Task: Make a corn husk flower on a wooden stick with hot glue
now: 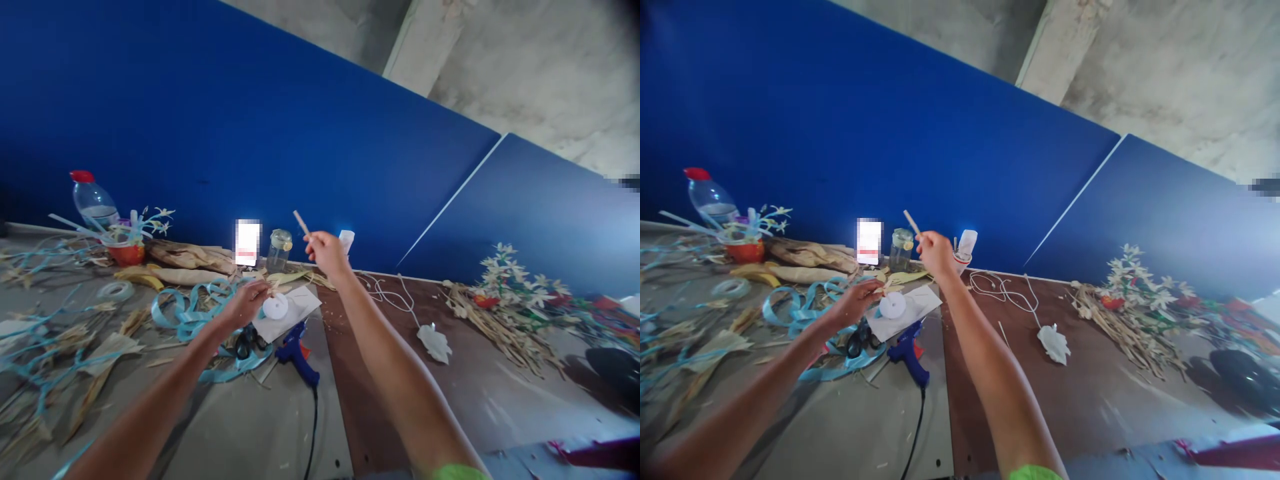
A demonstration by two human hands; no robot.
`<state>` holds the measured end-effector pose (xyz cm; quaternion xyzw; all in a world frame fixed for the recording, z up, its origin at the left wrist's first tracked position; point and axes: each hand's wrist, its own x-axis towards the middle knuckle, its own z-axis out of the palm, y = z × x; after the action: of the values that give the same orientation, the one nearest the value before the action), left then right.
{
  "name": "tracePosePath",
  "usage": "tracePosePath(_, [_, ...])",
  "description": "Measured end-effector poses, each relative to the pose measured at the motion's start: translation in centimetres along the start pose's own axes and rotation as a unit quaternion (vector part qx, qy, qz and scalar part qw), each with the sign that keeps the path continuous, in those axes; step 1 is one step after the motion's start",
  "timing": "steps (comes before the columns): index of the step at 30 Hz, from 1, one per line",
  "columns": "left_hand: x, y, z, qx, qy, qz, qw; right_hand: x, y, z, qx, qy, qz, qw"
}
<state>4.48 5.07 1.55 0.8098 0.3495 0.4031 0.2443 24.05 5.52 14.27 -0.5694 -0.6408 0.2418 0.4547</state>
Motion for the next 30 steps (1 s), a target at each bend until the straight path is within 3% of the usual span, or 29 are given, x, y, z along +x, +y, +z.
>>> tracePosePath(3, [0.1,-1.6,0.9,0.074,-0.013,0.039,0.996,-0.1,-0.6,-3.0,-0.064,0.133,-0.083,0.986])
tracePosePath(5, [0.1,-1.5,1.0,0.075,0.005,0.047,0.996,-0.7,-0.7,-3.9,-0.052,0.131,-0.083,0.987])
tracePosePath(7, [-0.2,-0.3,0.3,0.051,0.071,0.044,0.995,-1.8,-0.3,-3.6,-0.022,0.076,-0.038,0.996])
tracePosePath(11, [-1.9,3.4,-2.4,0.018,0.097,0.042,0.994,-4.9,1.0,-0.4,0.058,-0.032,0.061,0.996])
tracePosePath(14, [-3.6,5.0,-3.8,0.014,0.102,0.024,0.994,-7.6,0.8,2.6,0.189,-0.115,0.095,0.971])
tracePosePath(21, [-6.7,4.3,-3.9,0.057,0.174,-0.045,0.982,-12.1,-0.8,7.7,0.295,-0.219,0.172,0.914])
tracePosePath(30, [-8.2,2.6,-2.1,0.069,0.165,-0.013,0.984,-13.0,1.9,10.2,0.317,-0.245,0.188,0.897])
